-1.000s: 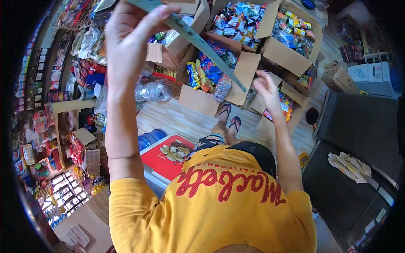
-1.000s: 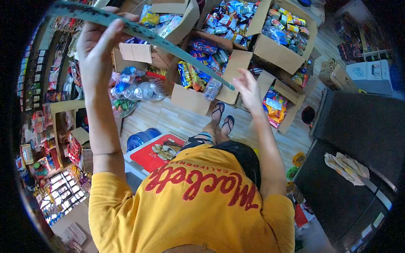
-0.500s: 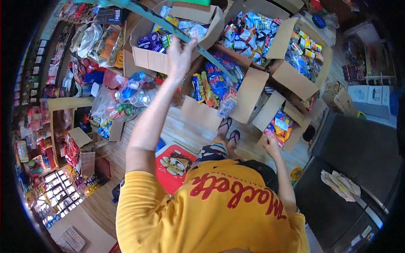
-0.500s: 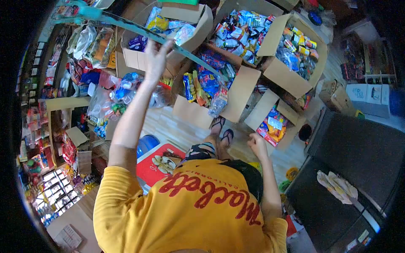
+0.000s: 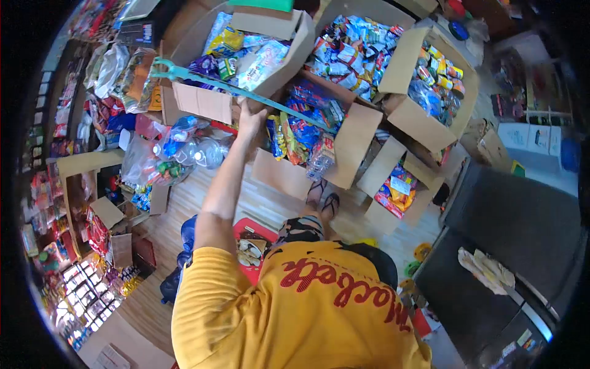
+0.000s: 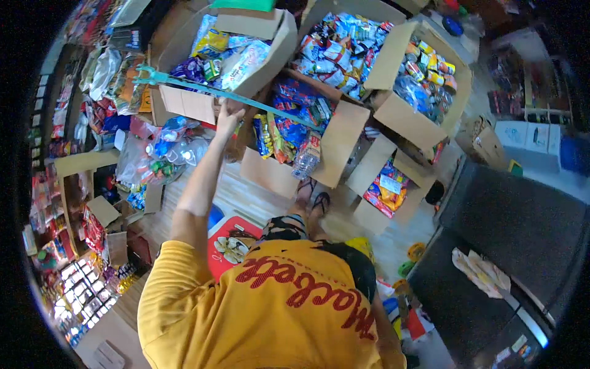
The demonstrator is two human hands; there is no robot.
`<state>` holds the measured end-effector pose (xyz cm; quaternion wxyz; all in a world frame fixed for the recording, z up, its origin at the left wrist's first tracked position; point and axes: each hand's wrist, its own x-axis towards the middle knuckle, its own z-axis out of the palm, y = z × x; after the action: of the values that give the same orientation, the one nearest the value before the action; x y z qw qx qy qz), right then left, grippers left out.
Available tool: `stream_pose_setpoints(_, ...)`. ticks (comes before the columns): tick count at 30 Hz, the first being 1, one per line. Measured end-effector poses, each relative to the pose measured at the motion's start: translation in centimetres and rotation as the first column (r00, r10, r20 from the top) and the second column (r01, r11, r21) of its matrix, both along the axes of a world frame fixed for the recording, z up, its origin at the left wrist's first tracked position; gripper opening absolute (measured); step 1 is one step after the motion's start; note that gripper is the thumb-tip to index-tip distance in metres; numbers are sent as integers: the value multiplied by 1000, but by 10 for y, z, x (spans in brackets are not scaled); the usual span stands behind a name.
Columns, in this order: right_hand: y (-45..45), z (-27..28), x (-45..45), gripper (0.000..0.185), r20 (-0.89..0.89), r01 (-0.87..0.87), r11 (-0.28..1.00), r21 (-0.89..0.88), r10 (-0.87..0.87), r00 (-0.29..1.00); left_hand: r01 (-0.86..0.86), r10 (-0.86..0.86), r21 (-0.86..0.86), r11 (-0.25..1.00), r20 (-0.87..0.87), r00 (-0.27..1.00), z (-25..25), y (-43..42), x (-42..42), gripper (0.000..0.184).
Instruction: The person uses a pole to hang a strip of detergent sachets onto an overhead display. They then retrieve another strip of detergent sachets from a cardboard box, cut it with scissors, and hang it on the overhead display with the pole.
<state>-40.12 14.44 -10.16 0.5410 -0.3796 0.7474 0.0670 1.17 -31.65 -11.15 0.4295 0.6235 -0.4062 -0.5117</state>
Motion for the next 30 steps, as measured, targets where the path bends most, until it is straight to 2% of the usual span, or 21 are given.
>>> stream_pose_setpoints(2,15,7,-3,31,3,37,999,16,-37,999,187,-184,43,981,-62,981,22,46,-2,60)
stream_pose_setpoints(3,20,12,-4,31,5,59,998,31,-59,998,366,-406,194,910,247,880,-38,70,34,57)
stream_pose_setpoints(4,24,16,-5,31,5,80,996,39,-81,997,489,-584,401,775,159,796,-34,112,48,46)
stream_pose_setpoints(5,28,19,-6,31,2,96,994,50,-96,995,597,-746,568,567,47,664,-27,154,62,37)
stream_pose_setpoints(6,31,23,-8,31,-1,117,991,63,-117,993,795,-889,549,259,-185,418,-26,200,84,31)
stream_pose_setpoints(7,33,26,-9,30,-2,132,988,76,-132,991,737,-805,675,45,-412,427,38,229,73,30)
stream_pose_setpoints(8,36,30,-10,30,-6,144,986,87,-144,990,769,-668,638,-27,-584,461,76,255,71,34)
stream_pose_setpoints(10,39,35,-13,30,-10,166,980,109,-165,986,790,-294,613,10,-754,588,137,289,69,42)
stream_pose_setpoints(11,43,37,-14,30,-12,176,977,117,-176,984,747,-133,663,46,-737,662,162,296,64,46)
stream_pose_setpoints(13,50,41,-16,30,-14,192,971,139,-192,981,500,85,865,29,-501,861,181,307,62,46)
stream_pose_setpoints(15,55,45,-19,29,-17,206,967,153,-206,978,320,241,943,96,-334,911,176,326,68,46)
stream_pose_setpoints(17,61,53,-22,29,-27,224,961,164,-223,975,147,388,977,155,-198,900,165,347,72,46)
stream_pose_setpoints(19,69,60,-28,29,-38,248,954,168,-245,969,84,448,979,186,-161,879,159,370,76,46)
stream_pose_setpoints(22,85,74,-43,28,-61,284,943,174,-277,959,77,478,971,225,-179,860,153,404,75,46)
stream_pose_setpoints(30,162,129,-134,27,-179,373,901,219,-339,924,100,448,951,294,-229,864,133,462,48,45)
